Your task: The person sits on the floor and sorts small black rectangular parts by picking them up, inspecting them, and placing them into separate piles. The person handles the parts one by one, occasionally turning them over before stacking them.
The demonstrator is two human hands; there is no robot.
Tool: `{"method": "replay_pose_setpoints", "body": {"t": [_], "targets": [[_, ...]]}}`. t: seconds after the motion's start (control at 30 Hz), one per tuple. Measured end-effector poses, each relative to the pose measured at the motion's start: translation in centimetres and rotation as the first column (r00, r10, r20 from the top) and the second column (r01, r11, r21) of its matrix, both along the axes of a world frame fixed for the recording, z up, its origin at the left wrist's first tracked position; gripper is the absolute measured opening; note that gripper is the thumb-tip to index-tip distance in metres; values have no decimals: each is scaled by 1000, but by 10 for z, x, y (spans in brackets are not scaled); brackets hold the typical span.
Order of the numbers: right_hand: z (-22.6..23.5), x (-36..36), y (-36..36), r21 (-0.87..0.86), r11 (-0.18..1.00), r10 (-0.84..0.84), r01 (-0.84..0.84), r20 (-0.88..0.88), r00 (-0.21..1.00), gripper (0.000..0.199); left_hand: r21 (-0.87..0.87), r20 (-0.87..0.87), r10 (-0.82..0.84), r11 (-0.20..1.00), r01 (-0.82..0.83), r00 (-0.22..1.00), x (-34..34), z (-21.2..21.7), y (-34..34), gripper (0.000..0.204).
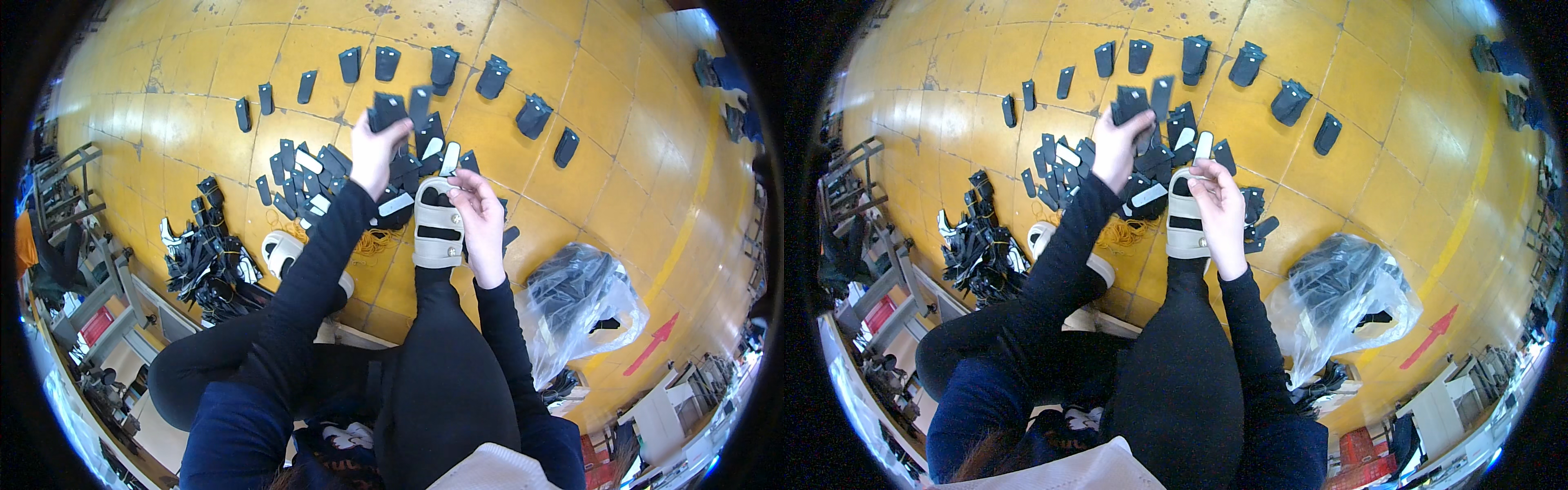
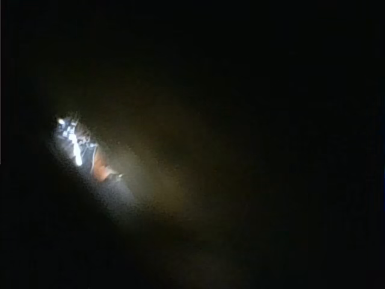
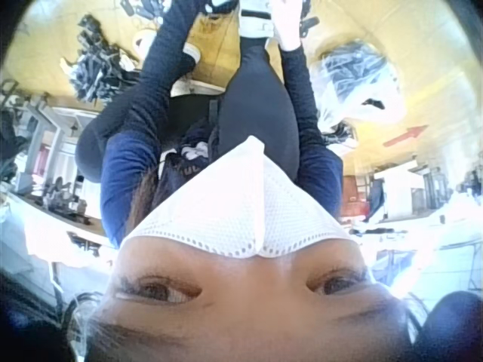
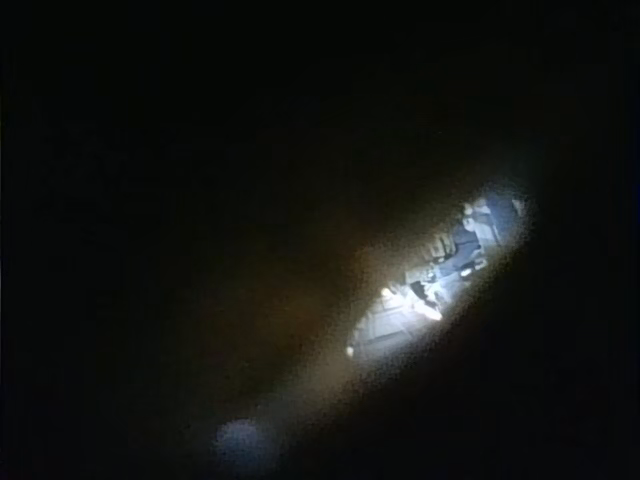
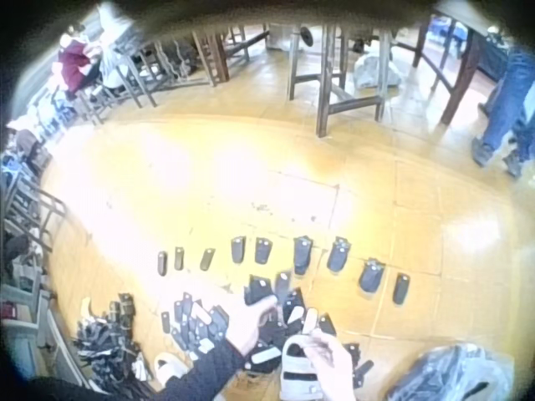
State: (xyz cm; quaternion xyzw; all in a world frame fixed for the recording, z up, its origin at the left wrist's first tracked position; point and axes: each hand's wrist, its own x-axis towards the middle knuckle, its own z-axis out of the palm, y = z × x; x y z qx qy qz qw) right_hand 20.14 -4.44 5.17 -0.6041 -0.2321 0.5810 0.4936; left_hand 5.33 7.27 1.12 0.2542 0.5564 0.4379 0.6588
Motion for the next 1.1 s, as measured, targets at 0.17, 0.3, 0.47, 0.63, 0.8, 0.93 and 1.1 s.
{"method": "replay_pose_setpoints", "body": {"t": [0.17, 0.3, 0.47, 0.63, 0.8, 0.93, 1.1], "targets": [[-6, 4, -10, -42, 999, 20, -20, 4, 1000, 21, 117, -196, 58, 993, -36, 979, -26, -58, 80, 25], [-3, 5, -13, -48, 999, 18, -17, 16, 1000, 18, 43, -345, -45, 997, 63, 937, -43, -81, 110, 27], [-4, 7, -13, -40, 999, 17, -16, 21, 1000, 19, 45, -284, 43, 999, -31, 958, -41, -72, 80, 14], [1, 1, -5, -33, 998, 45, -46, -22, 999, 21, -101, 223, -70, 990, 95, 972, -27, 2, 15, 23], [1, -12, 7, 27, 998, -49, 49, 2, 999, 20, -134, 228, -187, 966, 221, 956, -16, 26, -34, 26], [-9, -12, 8, -21, 998, 54, -52, 125, 991, 16, -145, 309, -220, 951, 274, 925, -5, 20, -59, 26], [-4, -10, 5, -71, 997, 33, -22, 161, 986, 12, -218, 423, -140, 943, 250, 896, 6, 27, -61, 22]]}}
